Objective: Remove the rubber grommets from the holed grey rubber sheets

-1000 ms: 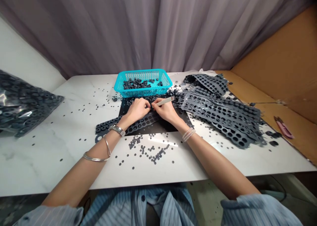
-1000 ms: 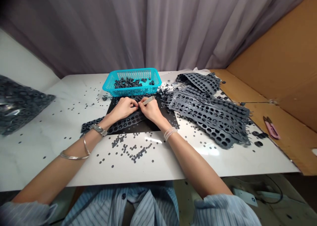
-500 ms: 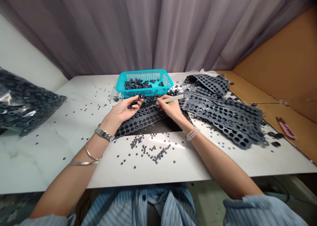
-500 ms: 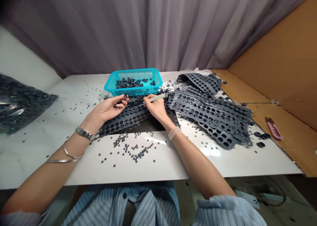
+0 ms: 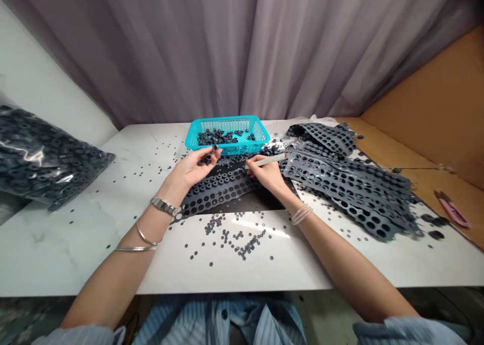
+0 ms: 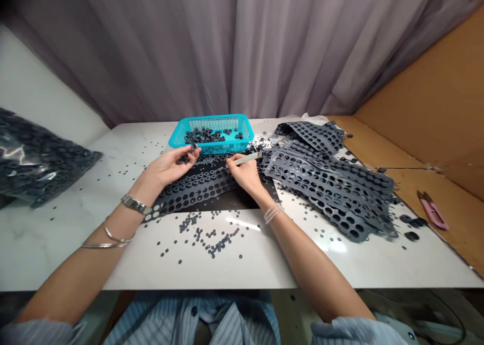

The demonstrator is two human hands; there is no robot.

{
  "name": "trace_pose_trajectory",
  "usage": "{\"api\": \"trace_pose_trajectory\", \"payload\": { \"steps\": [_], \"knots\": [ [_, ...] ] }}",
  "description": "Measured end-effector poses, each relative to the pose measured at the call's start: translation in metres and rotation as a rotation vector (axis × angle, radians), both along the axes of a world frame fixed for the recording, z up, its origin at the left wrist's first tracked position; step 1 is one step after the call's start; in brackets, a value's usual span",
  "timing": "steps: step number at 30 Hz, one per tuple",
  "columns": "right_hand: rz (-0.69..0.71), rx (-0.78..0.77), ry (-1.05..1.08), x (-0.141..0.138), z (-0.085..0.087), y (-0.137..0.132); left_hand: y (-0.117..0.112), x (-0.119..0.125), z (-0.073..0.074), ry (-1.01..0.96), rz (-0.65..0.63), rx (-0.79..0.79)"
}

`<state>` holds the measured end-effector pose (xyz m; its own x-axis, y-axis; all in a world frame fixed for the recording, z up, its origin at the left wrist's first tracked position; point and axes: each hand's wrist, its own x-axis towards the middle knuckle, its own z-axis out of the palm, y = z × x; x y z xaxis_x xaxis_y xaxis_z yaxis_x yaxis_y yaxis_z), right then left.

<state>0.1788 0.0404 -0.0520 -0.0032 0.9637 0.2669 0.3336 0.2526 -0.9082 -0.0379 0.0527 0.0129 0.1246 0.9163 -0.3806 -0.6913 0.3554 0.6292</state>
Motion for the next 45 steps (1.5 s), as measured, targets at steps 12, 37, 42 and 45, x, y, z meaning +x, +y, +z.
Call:
{"api": "trace_pose_trajectory", "payload": {
  "steps": [12, 37, 42, 45],
  "knots": [
    [0.032, 0.026, -0.048, 0.001, 0.011, -0.006, 0.096, 0.009, 0.052, 0.635, 0.076, 0.054],
    [0.177, 0.041, -0.192, -0.017, 0.013, -0.021, -0.024, 0.025, -0.045, 1.927, -0.340, 1.112],
    [0.151, 0.085, -0.256, -0.019, 0.014, -0.022, -0.033, 0.022, -0.031, 1.735, -0.334, 1.090],
    [0.151, 0.057, -0.238, -0.019, 0.013, -0.022, -0.037, 0.012, -0.016, 1.389, -0.261, 0.907]
  ]
}}
